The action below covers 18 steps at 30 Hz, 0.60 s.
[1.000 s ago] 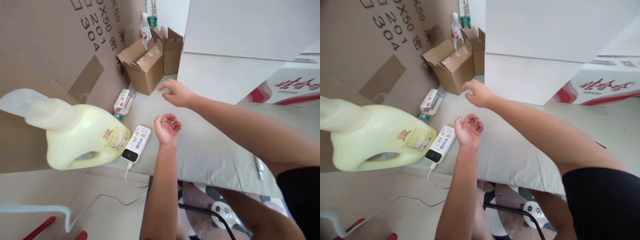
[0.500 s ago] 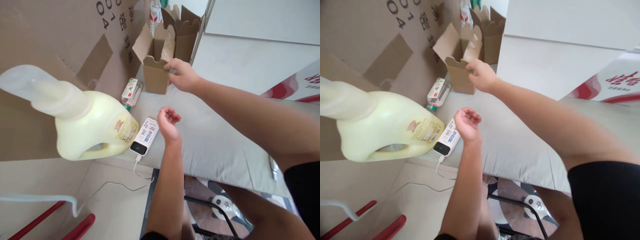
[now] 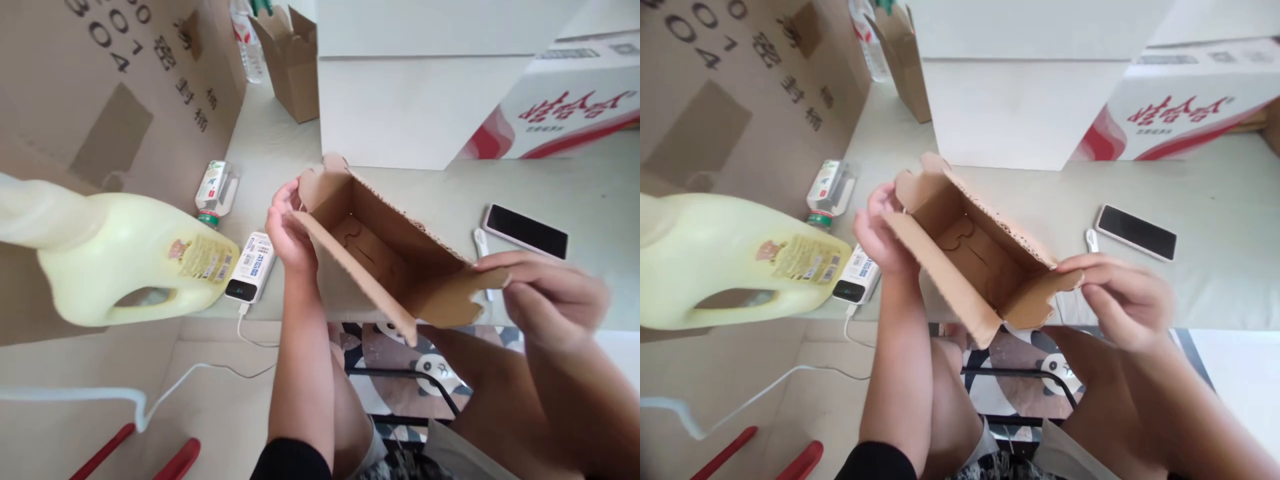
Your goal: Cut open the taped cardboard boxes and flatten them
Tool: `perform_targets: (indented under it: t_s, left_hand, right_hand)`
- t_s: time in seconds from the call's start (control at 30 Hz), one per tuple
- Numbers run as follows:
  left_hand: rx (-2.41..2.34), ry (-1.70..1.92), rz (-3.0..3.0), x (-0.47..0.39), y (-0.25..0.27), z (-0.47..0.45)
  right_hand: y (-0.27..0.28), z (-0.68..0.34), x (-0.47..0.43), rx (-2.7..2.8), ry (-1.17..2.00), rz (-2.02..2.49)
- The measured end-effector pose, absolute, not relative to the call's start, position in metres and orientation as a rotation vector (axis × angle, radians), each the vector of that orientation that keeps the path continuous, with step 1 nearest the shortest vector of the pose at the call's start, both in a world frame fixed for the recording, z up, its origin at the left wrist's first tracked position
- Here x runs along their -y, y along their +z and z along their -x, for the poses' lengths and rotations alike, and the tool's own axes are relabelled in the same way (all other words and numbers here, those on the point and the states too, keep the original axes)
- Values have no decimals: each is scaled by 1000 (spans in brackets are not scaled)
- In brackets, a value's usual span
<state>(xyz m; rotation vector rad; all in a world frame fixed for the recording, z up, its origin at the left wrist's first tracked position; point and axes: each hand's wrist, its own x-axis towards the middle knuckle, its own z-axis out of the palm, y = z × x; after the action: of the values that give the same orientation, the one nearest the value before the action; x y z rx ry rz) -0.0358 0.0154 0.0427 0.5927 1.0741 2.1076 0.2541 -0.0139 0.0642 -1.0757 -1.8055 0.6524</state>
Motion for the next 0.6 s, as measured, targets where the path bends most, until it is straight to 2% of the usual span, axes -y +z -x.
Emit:
perform_targets:
  t_s: [0.1,0.27,0.43,0.6]
  left_hand:
    - [-1080,1992,-680,-21,42,15]
    - [-987,2136,-721,-30,44,-7]
    - [-1183,2057,-712,-41,47,-23]
    - [-1258,2090,-946,-43,36,-49]
  right_hand:
    - [42,-266,26,1809,636,897]
    - [22,-277,14,1891,485,674]
    - [8,-285,12,1964,385,677]
    - [0,-289,15,1967,287,778]
